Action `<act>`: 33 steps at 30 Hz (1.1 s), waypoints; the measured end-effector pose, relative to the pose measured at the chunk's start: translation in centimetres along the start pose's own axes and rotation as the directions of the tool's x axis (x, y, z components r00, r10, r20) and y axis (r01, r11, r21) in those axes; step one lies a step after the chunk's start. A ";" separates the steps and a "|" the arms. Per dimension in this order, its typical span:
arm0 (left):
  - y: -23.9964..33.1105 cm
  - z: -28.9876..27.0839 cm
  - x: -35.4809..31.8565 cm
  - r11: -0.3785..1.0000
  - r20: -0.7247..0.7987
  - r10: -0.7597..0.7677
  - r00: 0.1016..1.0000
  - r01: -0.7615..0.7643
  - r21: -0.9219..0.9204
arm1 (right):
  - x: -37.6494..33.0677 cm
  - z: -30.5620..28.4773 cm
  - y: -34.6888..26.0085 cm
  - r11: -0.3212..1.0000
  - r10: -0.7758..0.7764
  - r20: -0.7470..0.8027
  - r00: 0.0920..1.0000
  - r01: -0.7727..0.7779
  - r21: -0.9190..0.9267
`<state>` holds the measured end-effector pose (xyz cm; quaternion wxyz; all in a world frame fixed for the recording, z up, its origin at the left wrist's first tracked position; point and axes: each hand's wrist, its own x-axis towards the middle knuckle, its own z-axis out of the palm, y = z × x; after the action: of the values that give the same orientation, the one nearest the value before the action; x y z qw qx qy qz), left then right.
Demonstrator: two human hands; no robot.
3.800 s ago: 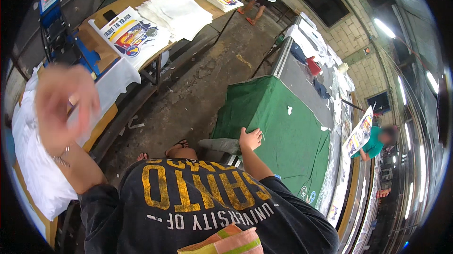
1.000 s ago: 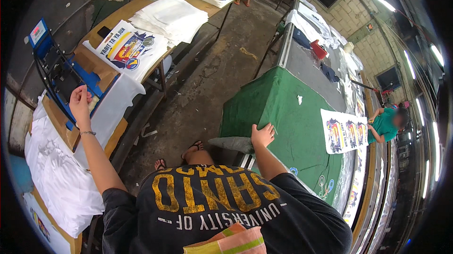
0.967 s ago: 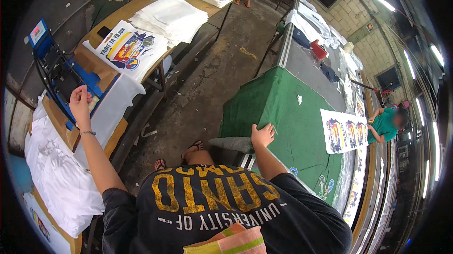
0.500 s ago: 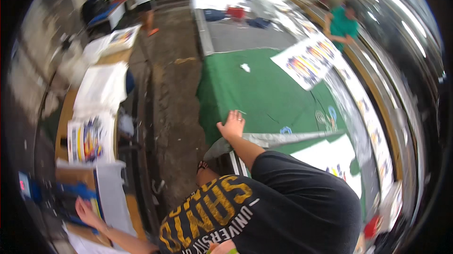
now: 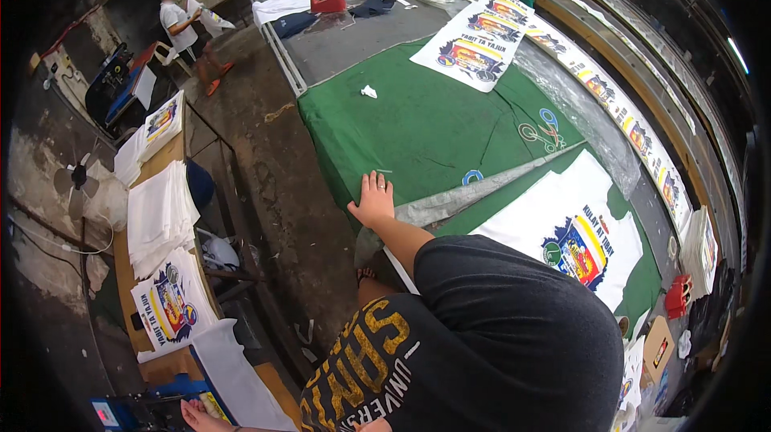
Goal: Printing designs onto white t-shirts using a manual heat press machine in a garment workshop.
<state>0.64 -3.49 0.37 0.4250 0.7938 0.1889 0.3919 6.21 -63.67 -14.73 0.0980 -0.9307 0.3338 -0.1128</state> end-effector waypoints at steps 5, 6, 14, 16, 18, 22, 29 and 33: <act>-0.1 0.1 0.1 0.999 -0.011 -0.040 0.999 0.040 0.029 | 0.1 0.1 0.0 1.000 -0.002 -0.013 1.000 0.002 0.000; -0.4 0.1 0.1 0.996 -0.028 -0.071 0.997 0.073 0.059 | 0.1 0.1 0.0 1.000 -0.003 -0.005 1.000 0.002 -0.010; -7.6 0.3 3.2 0.979 0.001 -0.161 0.987 0.160 -0.126 | 0.3 0.1 -0.1 1.000 -0.009 -0.006 1.000 0.009 0.009; -9.2 0.2 3.7 0.981 -0.001 -0.158 0.988 0.156 -0.113 | 0.3 0.1 -0.1 1.000 -0.011 0.013 1.000 0.010 0.020; -9.8 0.1 3.9 0.985 -0.016 -0.153 0.988 0.151 -0.082 | 0.3 0.2 0.0 1.000 -0.009 0.027 1.000 0.009 0.005; -8.9 0.3 3.5 0.982 -0.006 -0.151 0.989 0.149 -0.118 | 0.3 0.3 0.0 1.000 -0.010 0.017 1.000 0.009 0.019; -7.6 0.5 2.8 0.990 -0.032 -0.143 0.989 0.142 -0.018 | 0.3 0.4 0.0 1.000 -0.016 -0.049 0.999 0.017 0.009; -7.7 0.5 3.1 0.986 0.018 -0.127 0.992 0.128 -0.108 | 0.3 0.3 0.1 1.000 -0.013 -0.033 0.999 0.012 -0.009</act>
<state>3.17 2.57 -4.74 0.4930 0.7579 0.2152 0.3691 6.47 -63.85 -14.99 0.0878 -0.9312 0.3300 -0.1273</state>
